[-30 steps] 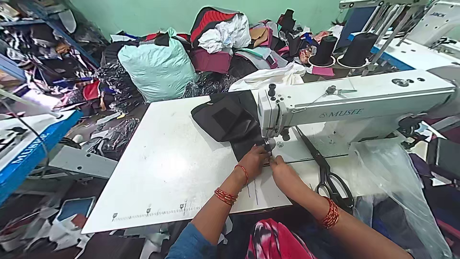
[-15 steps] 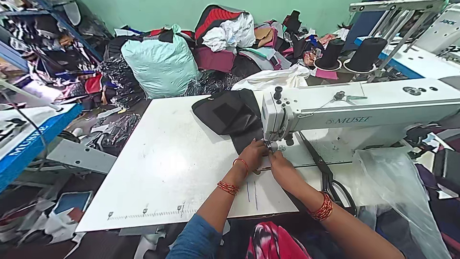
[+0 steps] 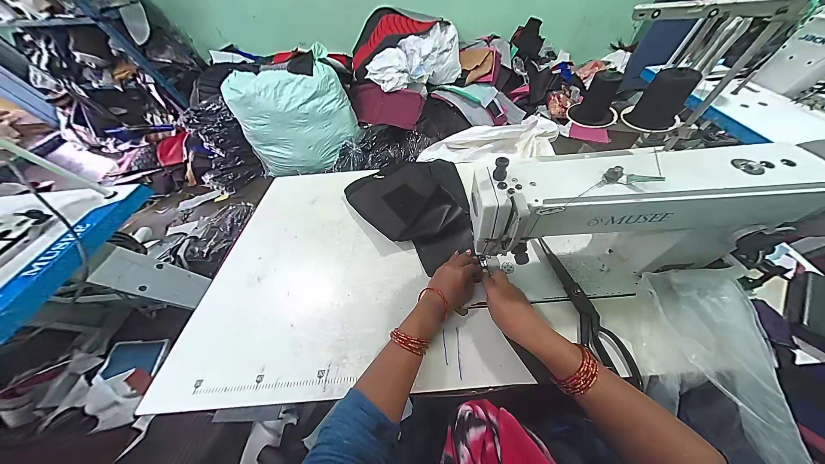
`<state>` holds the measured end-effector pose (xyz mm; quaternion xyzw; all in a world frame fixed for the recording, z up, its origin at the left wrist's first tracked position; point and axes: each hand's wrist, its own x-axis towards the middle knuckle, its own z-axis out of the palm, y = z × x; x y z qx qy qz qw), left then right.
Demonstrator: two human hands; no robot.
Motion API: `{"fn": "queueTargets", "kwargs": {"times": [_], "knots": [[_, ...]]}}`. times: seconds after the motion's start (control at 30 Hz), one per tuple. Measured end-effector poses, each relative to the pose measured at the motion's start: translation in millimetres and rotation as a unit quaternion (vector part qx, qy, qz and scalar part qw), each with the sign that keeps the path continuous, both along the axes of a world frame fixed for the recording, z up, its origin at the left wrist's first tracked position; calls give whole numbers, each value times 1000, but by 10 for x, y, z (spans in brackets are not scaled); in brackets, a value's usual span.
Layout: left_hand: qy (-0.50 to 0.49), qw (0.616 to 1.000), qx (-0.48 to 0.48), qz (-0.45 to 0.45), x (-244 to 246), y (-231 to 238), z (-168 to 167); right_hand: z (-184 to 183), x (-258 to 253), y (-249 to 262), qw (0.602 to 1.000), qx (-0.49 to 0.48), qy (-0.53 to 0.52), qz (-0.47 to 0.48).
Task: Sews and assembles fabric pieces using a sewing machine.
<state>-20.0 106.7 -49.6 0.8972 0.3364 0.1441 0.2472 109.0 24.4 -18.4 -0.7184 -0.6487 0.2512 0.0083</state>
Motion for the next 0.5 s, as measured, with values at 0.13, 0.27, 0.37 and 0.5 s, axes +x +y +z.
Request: {"fn": "queueTargets", "kwargs": {"times": [0.13, 0.27, 0.37, 0.5], "knots": [[-78, 991, 56, 88, -39, -17, -92, -31, 6, -10, 1000, 8, 4, -3], [-43, 997, 43, 47, -36, 7, -87, -23, 2, -24, 1000, 10, 3, -7], [-42, 997, 66, -12, -41, 4, -108, -28, 4, -19, 1000, 10, 8, -11], [-39, 994, 94, -37, -47, -39, -101, -49, 4, -49, 999, 30, 15, -14]]}}
